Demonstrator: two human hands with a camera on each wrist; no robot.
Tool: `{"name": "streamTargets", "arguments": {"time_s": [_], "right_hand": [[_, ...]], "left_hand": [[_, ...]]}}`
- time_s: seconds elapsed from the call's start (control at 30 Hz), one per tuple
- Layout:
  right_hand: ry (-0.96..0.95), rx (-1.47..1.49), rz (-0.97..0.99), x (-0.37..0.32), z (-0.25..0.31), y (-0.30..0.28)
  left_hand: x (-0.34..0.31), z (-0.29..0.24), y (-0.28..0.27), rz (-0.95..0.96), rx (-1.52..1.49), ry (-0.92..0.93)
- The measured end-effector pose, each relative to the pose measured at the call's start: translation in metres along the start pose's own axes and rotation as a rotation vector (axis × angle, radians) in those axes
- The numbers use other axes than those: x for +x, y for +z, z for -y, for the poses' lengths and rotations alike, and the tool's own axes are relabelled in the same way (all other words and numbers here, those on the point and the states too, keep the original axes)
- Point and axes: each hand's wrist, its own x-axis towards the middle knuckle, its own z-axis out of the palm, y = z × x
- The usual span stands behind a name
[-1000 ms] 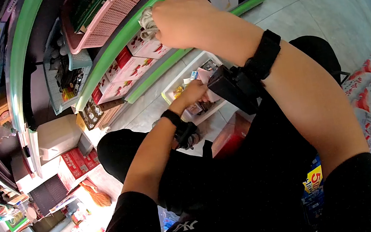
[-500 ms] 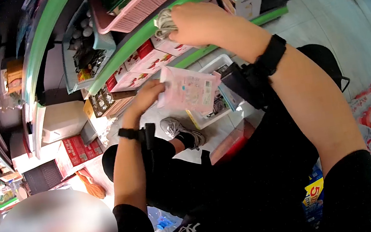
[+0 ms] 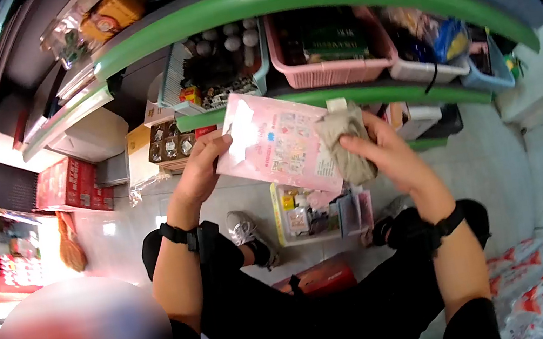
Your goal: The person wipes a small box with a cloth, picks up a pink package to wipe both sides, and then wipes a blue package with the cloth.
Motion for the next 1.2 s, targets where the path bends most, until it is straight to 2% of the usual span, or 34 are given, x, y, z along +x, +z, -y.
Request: {"name": "streamTargets", "arguments": {"time_s": [0.1,0.13,0.27,0.4,0.6,0.7,0.8,0.9,0.97,1.0,1.03,1.1,1.13,1.2], "right_hand": [[-0.13,-0.035,-0.108,0.001,-0.005,0.005],[-0.159,-0.041,-0.112,0.002,-0.004,0.005],[-0.193,0.022,-0.226,0.005,-0.005,0.014],[-0.202,0.027,-0.229,0.011,-0.004,0.018],[-0.235,-0.035,-0.227,0.009,-0.003,0.02],[-0.31,-0.157,-0.304,0.003,0.002,0.029],[-0.509,-0.287,-0.363,-0.009,-0.009,0.045],[-0.559,-0.684,-0.09,-0.021,-0.002,0.057],[-0.697,-0.984,0.19,-0.026,0.015,0.071],[-0.759,-0.941,0.311,-0.023,0.01,0.074],[-0.813,-0.927,0.342,-0.02,0.007,0.079],[-0.917,-0.894,0.406,-0.017,0.001,0.094],[-0.856,-0.896,0.411,-0.021,0.0,0.096],[-0.699,-0.819,0.463,-0.023,0.007,0.09]], "left_hand": [[0.004,-0.002,0.015,-0.098,-0.109,0.138],[0.004,-0.005,0.018,-0.077,-0.195,0.154],[0.002,-0.007,0.033,-0.102,-0.354,0.211],[0.003,-0.003,0.037,-0.143,-0.356,0.263],[0.005,-0.002,0.035,-0.176,-0.385,0.235],[0.008,0.002,0.044,-0.204,-0.427,0.316],[0.006,0.003,0.064,-0.203,-0.385,0.369],[-0.003,-0.003,0.079,0.052,-0.492,0.363],[-0.002,-0.011,0.082,0.099,-0.542,0.362],[-0.001,-0.007,0.08,0.102,-0.619,0.278],[0.001,-0.006,0.078,0.104,-0.697,0.195],[-0.003,-0.016,0.068,0.278,-0.793,-0.005],[-0.005,-0.023,0.067,0.365,-0.84,-0.104],[-0.006,-0.033,0.079,0.361,-1.052,-0.163]]}}
